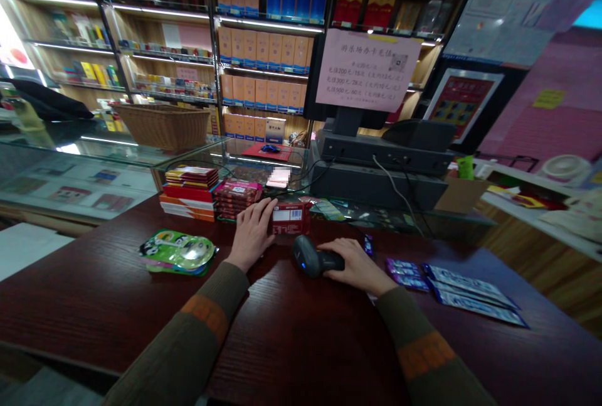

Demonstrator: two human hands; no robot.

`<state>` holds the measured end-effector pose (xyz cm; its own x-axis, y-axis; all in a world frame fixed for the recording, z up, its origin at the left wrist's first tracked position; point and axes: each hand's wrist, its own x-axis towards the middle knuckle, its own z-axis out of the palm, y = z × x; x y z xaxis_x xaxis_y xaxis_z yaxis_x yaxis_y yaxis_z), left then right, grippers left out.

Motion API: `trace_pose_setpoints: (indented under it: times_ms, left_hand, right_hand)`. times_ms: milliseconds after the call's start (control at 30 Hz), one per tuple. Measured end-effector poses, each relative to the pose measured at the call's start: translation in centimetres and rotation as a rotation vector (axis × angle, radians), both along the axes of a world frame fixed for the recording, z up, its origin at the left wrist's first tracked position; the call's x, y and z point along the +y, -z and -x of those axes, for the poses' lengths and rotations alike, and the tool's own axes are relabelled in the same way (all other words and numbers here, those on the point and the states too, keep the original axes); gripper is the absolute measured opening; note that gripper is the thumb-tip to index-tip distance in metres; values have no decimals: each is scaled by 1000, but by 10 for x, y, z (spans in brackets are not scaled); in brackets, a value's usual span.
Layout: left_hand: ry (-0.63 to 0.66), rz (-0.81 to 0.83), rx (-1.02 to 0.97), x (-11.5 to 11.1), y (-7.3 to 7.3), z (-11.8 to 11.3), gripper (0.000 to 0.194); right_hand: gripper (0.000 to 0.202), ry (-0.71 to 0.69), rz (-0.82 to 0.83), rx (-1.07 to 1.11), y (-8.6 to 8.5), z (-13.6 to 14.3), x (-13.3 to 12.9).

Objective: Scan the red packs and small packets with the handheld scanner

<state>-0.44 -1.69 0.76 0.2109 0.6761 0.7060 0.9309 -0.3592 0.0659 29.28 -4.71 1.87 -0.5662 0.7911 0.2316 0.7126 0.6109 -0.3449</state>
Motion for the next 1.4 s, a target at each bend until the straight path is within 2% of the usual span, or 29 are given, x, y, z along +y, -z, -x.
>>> trace_pose_setpoints:
  times_ms: [133, 400, 833, 1033, 1233, 1400]
  left_hand:
    - [3, 1, 2, 1, 1, 1, 84]
    - [1, 2, -3, 1, 1, 1, 83]
    - [3, -4, 16, 1, 4, 1, 81]
    - [1, -7, 18, 1, 3, 2, 83]
    - [14, -1, 5, 1, 3, 2, 83]
    - [-1, -7, -8, 0, 3, 0, 85]
  right_hand:
    - [52, 27, -58, 78, -7, -8, 0]
    - [45, 87, -97, 151, -25, -20, -4]
    - [39, 73, -143, 99, -27, -21, -5]
    - [43, 75, -126, 95, -24, -22, -3]
    - [61, 89, -100, 86, -12, -22, 4]
    - [50, 102, -109, 63, 2, -21, 10]
